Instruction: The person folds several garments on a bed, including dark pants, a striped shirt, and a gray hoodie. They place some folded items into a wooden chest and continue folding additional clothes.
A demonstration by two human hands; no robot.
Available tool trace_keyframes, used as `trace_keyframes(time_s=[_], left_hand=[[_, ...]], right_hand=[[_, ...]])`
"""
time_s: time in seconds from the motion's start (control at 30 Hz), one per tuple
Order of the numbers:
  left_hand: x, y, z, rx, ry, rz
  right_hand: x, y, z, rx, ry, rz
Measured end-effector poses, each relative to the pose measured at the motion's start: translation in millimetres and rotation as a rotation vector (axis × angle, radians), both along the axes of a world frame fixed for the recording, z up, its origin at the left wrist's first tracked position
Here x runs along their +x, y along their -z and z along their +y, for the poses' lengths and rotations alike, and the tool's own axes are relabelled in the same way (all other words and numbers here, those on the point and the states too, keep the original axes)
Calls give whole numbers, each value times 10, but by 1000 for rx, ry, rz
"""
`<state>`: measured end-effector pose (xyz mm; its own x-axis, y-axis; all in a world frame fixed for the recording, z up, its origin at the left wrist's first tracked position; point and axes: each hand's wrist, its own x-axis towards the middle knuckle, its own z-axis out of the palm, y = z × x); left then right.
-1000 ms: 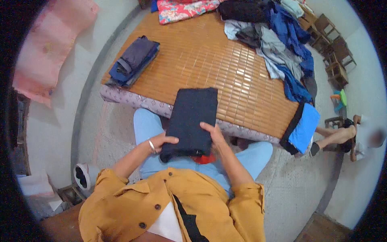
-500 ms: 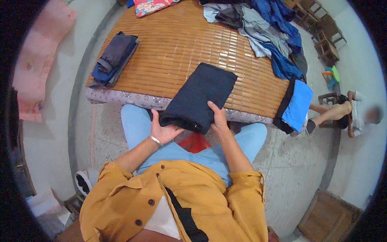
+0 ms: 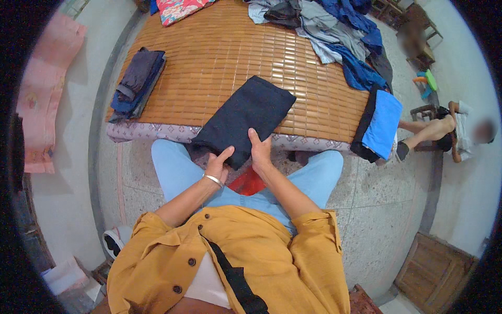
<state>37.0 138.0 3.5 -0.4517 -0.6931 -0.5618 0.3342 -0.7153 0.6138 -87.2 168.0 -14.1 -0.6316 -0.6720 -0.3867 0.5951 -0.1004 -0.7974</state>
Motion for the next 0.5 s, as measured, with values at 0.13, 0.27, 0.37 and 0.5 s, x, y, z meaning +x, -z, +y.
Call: trace_keyframes(time_s=[0.13, 0.27, 0.37, 0.5], left_hand=[[-12, -47, -32, -35, -114, -168], [238, 74, -218, -18, -22, -151], [381, -66, -282, 18, 74, -155], [634, 71, -390, -21, 135, -168]], right_hand=[[-84, -112, 23, -93, -12, -124], [-358, -114, -24, -138, 100, -161], [-567, -27, 34, -179, 113, -171], [-608, -41, 60, -195, 57, -256]])
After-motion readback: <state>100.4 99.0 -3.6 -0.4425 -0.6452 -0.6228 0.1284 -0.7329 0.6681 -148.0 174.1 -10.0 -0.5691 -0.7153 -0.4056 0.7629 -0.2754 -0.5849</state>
